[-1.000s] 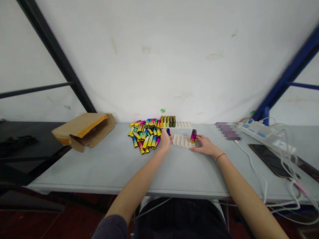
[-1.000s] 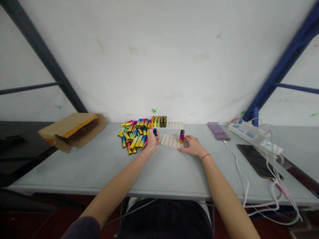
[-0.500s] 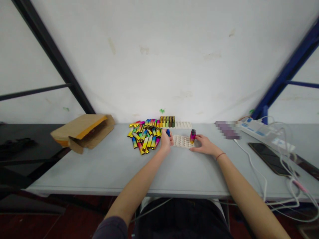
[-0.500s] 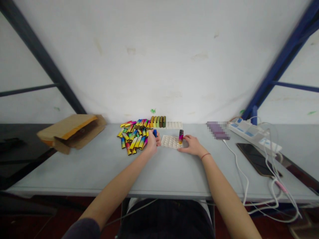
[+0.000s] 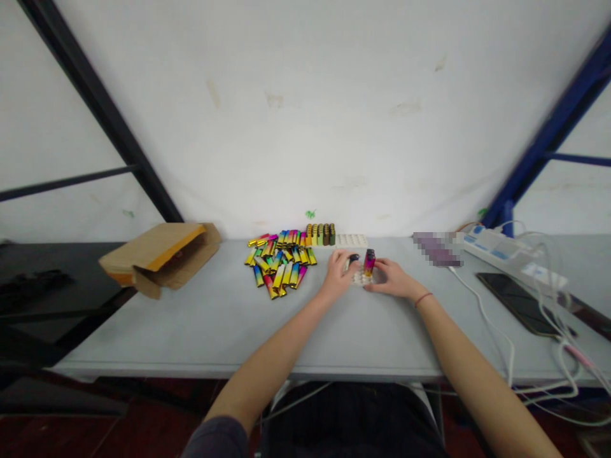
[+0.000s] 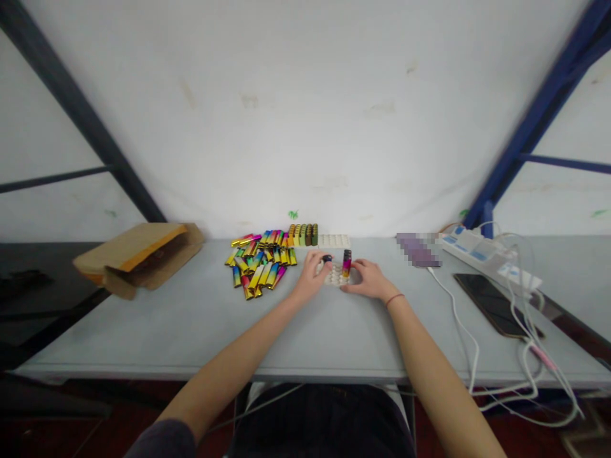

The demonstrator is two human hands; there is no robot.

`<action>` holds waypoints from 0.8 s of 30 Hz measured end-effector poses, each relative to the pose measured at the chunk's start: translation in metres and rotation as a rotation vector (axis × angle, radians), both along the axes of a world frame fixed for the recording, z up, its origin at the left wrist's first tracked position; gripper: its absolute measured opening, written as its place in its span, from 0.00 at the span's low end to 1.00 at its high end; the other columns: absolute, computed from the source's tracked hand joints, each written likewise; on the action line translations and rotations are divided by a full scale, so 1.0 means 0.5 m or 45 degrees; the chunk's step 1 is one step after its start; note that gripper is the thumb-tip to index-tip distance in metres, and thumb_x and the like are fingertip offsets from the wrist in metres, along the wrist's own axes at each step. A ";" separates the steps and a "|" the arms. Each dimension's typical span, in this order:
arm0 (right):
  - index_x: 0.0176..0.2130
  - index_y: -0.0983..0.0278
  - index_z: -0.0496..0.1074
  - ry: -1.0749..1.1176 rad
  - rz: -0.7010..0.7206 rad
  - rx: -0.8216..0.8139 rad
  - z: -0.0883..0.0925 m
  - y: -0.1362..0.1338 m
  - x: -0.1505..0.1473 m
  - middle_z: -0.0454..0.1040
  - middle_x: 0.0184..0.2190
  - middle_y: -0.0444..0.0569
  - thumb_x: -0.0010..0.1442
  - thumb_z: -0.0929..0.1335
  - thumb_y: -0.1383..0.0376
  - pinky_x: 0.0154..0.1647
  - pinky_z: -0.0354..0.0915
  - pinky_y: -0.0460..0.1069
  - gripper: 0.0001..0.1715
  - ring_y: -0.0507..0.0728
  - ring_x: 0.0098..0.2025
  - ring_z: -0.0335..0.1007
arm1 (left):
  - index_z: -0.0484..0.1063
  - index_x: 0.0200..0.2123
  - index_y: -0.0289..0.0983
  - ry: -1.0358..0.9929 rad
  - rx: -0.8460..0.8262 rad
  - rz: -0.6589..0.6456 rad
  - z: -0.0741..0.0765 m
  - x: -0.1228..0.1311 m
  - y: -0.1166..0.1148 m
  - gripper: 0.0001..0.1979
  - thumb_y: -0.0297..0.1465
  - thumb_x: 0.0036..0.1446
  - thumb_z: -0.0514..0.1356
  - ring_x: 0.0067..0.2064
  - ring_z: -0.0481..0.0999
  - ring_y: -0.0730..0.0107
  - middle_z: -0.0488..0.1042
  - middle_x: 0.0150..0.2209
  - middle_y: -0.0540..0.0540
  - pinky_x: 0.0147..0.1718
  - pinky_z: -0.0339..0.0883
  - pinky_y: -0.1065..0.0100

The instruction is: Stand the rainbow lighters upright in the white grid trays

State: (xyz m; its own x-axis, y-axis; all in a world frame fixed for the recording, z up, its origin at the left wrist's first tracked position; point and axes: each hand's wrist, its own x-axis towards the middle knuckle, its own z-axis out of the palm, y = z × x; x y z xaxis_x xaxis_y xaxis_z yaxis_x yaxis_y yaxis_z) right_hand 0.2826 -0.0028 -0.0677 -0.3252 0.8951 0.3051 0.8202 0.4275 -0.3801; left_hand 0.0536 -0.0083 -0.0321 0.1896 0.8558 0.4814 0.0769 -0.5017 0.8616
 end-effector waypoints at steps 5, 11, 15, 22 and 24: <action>0.56 0.63 0.78 -0.008 -0.010 0.005 -0.001 0.000 -0.001 0.79 0.56 0.62 0.51 0.78 0.46 0.61 0.69 0.66 0.39 0.75 0.57 0.76 | 0.81 0.44 0.40 0.191 0.047 -0.189 -0.018 0.008 0.003 0.09 0.34 0.63 0.63 0.48 0.77 0.59 0.79 0.46 0.42 0.55 0.69 0.59; 0.54 0.65 0.79 -0.035 -0.020 -0.033 0.002 0.000 -0.003 0.79 0.55 0.64 0.51 0.77 0.46 0.60 0.70 0.64 0.38 0.74 0.56 0.76 | 0.82 0.45 0.42 0.450 0.121 -0.235 -0.026 0.012 0.004 0.09 0.32 0.61 0.66 0.53 0.78 0.56 0.81 0.47 0.42 0.59 0.67 0.57; 0.57 0.66 0.77 -0.026 -0.008 -0.040 0.003 -0.002 -0.005 0.78 0.56 0.64 0.52 0.77 0.46 0.61 0.69 0.66 0.40 0.75 0.58 0.75 | 0.78 0.49 0.43 0.378 0.089 -0.153 -0.026 0.018 0.003 0.14 0.31 0.59 0.67 0.49 0.80 0.57 0.82 0.46 0.43 0.56 0.69 0.57; 0.57 0.65 0.77 -0.036 -0.028 -0.038 -0.002 0.001 -0.001 0.78 0.57 0.65 0.51 0.77 0.45 0.62 0.68 0.66 0.41 0.75 0.58 0.75 | 0.78 0.48 0.43 0.457 0.165 -0.108 -0.020 0.022 0.004 0.11 0.32 0.61 0.66 0.48 0.81 0.57 0.82 0.46 0.43 0.55 0.69 0.58; 0.56 0.66 0.77 -0.051 -0.018 -0.041 -0.003 0.002 0.001 0.78 0.57 0.65 0.52 0.77 0.44 0.62 0.69 0.65 0.41 0.74 0.58 0.75 | 0.79 0.51 0.44 0.589 0.222 -0.090 -0.014 0.019 -0.001 0.13 0.34 0.64 0.64 0.52 0.79 0.55 0.82 0.48 0.42 0.58 0.67 0.56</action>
State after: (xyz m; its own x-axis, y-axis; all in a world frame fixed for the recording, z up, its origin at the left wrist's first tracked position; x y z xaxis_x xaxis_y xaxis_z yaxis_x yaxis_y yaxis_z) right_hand 0.2830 -0.0017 -0.0692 -0.3240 0.9088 0.2629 0.8408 0.4040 -0.3603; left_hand 0.0632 -0.0087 -0.0394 0.4718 0.7471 0.4682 0.3916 -0.6533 0.6480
